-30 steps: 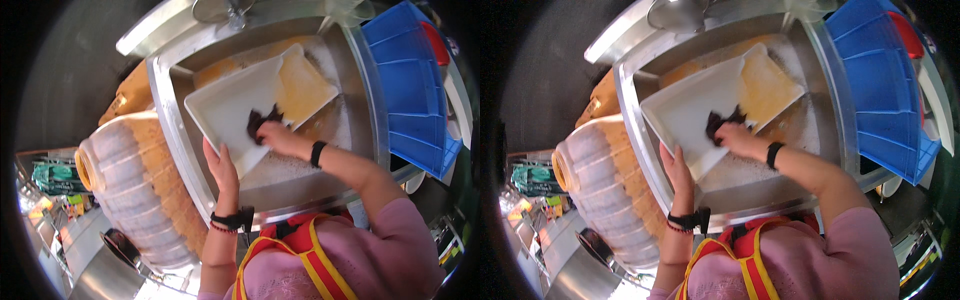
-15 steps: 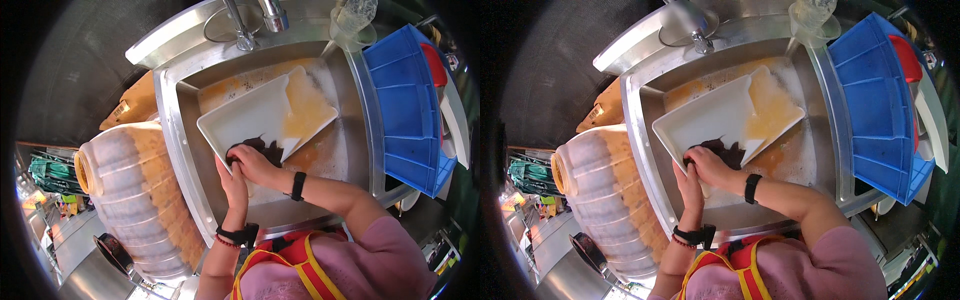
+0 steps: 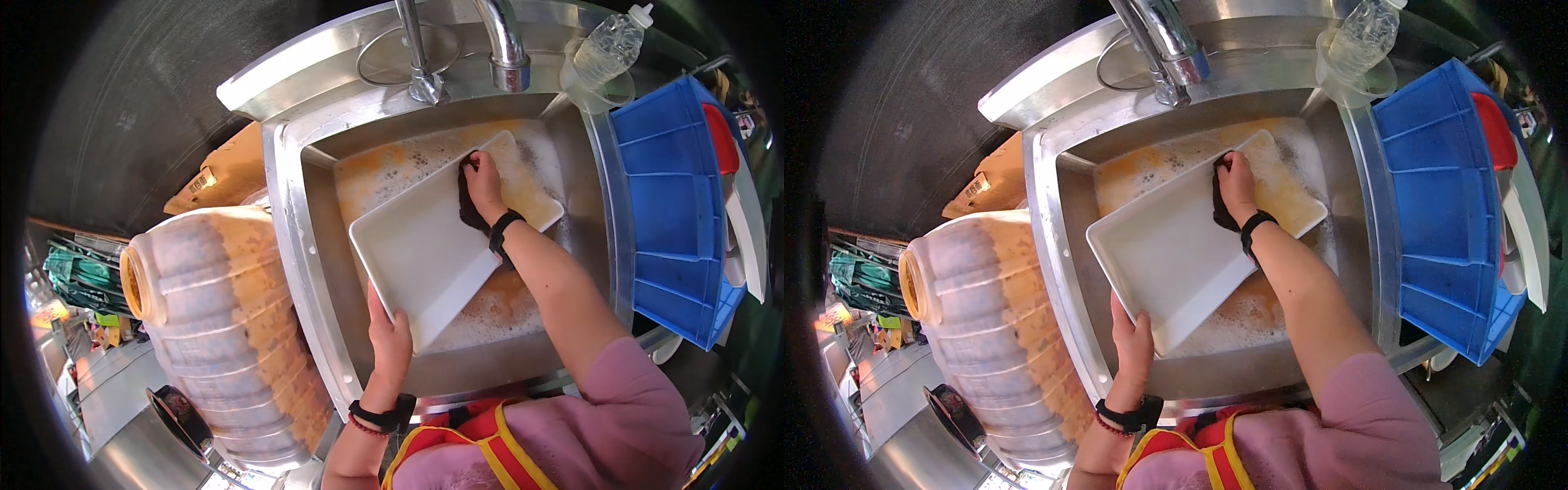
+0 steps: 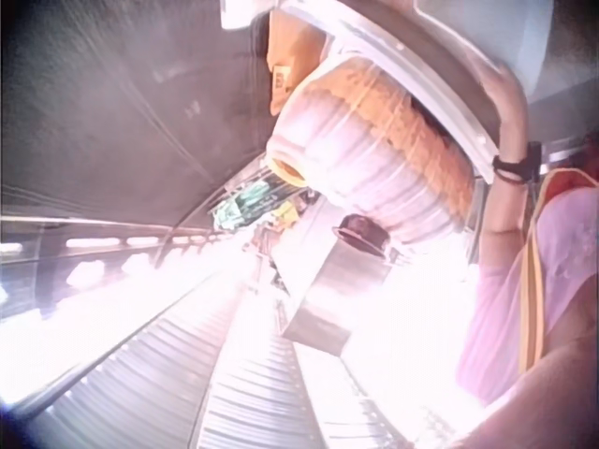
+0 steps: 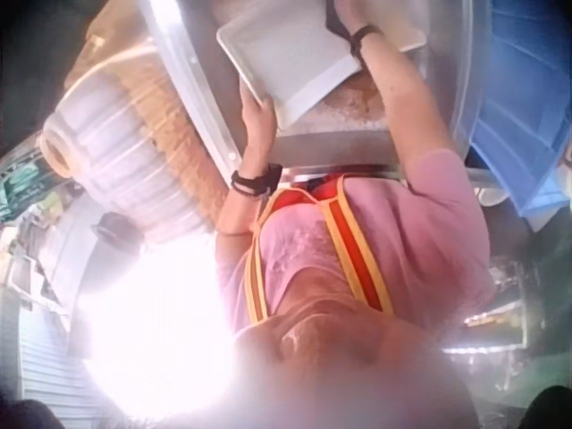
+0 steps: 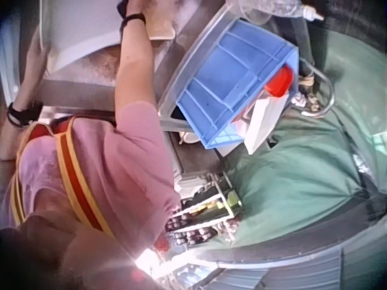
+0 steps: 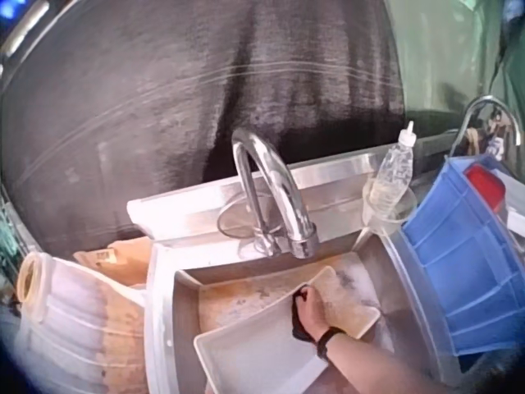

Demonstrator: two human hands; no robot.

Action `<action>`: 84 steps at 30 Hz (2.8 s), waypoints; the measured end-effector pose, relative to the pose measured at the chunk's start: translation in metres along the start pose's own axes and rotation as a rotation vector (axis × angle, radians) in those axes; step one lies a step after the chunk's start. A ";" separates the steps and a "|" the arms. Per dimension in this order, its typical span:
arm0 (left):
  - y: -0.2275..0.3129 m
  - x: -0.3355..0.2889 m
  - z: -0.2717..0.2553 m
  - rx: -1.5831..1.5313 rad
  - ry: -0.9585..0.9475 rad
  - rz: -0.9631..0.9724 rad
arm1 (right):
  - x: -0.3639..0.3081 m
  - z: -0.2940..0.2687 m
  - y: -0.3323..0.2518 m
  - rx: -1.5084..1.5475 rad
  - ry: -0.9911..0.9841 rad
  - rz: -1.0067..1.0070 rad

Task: The person washes a white rectangular tray in a stainless steel sink using a dark sponge and soapy water, scrubbing both the interior and exterior surfaces before rinsing it under the faucet.

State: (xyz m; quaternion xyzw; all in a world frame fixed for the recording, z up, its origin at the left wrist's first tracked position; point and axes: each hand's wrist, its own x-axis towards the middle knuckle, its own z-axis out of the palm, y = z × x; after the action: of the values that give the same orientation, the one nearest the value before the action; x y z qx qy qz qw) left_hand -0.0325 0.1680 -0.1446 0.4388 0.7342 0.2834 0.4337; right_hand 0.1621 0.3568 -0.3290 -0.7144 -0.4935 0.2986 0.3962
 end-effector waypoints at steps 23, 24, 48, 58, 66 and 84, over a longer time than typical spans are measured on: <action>0.018 0.003 0.012 -0.097 0.038 0.073 | 0.001 -0.008 0.006 -0.420 -0.301 -0.438; 0.017 0.005 0.014 -0.039 0.081 0.163 | -0.002 -0.008 0.009 -0.435 -0.305 -0.449; 0.018 0.006 -0.029 0.152 0.169 0.518 | -0.077 -0.095 0.056 -1.029 -1.272 -0.685; 0.023 -0.034 -0.044 0.552 0.023 0.987 | -0.066 -0.107 0.078 -0.915 -1.087 -0.522; 0.002 -0.048 -0.039 0.537 0.037 0.927 | -0.045 -0.148 0.054 -0.558 -0.365 0.214; 0.030 -0.061 -0.017 0.541 0.031 0.880 | -0.195 -0.175 -0.193 0.107 -0.524 -0.299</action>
State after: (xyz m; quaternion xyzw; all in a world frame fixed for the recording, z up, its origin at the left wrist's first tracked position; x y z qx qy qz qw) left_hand -0.0207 0.1263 -0.0896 0.7984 0.5334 0.2454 0.1332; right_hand 0.1493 0.1642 -0.0675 -0.5105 -0.6623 0.4366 0.3319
